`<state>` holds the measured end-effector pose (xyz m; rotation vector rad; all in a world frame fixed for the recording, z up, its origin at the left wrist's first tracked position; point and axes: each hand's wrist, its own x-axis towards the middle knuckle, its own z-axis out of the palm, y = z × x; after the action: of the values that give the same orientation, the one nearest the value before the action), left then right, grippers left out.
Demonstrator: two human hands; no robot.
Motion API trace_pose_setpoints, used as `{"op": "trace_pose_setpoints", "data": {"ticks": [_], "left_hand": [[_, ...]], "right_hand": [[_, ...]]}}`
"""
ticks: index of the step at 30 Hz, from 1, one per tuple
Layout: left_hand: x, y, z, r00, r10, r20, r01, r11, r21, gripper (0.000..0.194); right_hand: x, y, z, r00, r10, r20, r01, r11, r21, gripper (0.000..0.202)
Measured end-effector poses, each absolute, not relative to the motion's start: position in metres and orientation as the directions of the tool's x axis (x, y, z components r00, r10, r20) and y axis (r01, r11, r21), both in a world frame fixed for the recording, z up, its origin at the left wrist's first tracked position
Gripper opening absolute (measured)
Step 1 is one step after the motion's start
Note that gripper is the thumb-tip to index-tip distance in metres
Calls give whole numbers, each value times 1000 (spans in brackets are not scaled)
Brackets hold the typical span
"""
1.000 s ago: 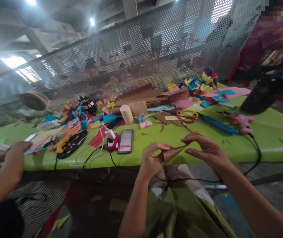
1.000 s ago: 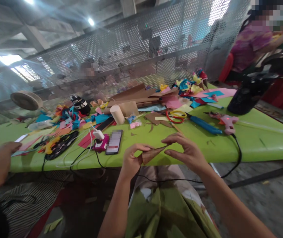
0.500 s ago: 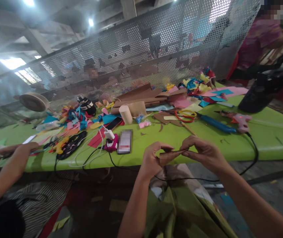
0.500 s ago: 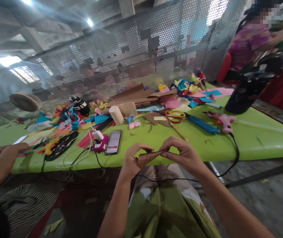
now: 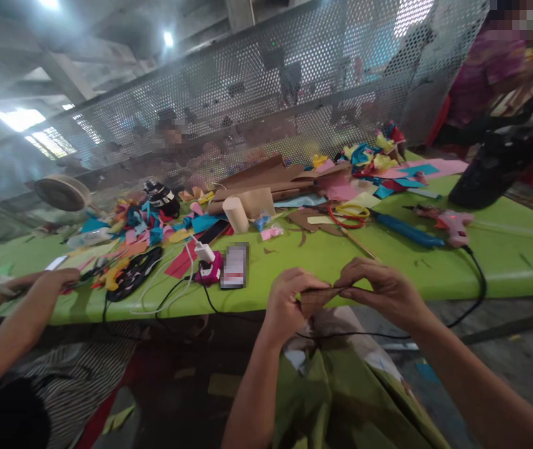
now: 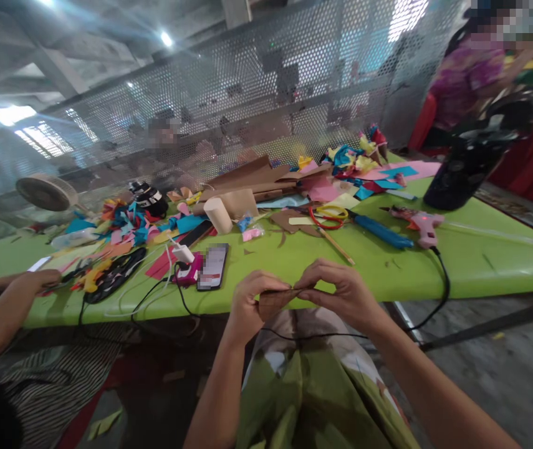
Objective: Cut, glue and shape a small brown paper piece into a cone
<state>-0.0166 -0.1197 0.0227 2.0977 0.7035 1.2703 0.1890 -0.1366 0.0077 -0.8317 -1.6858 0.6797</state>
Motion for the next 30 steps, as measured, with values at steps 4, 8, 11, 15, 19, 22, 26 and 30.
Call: {"op": "trace_pose_setpoints", "data": {"ticks": [4, 8, 11, 15, 19, 22, 26, 30], "left_hand": [[-17, -122, 23, 399, 687, 607, 154, -703, 694, 11], [-17, -125, 23, 396, 677, 621, 232, -728, 645, 10], [-17, -126, 22, 397, 643, 655, 259, -763, 592, 8], [-16, -126, 20, 399, 619, 677, 287, -785, 549, 9], [-13, -126, 20, 391, 607, 692, 292, -795, 532, 9], [-10, -127, 21, 363, 608, 706, 284, -794, 538, 8], [-8, -127, 20, 336, 626, 704, 278, -780, 561, 9], [-11, -126, 20, 370, 633, 680, 319, -774, 548, 10]], "right_hand": [[193, -137, 5, -148, 833, 533, 172, 553, -815, 18], [200, -137, 2, -79, 873, 482, 151, 488, -859, 29], [201, -138, 1, -45, 865, 499, 117, 501, -857, 21], [200, -138, 2, -16, 872, 489, 85, 488, -869, 24], [199, -138, 1, 11, 862, 507, 65, 505, -860, 27], [199, -137, -2, 29, 845, 534, 72, 531, -844, 25], [199, -137, -6, 74, 824, 562, 77, 558, -827, 20], [202, -137, -2, 50, 853, 519, 98, 513, -853, 20]]}}
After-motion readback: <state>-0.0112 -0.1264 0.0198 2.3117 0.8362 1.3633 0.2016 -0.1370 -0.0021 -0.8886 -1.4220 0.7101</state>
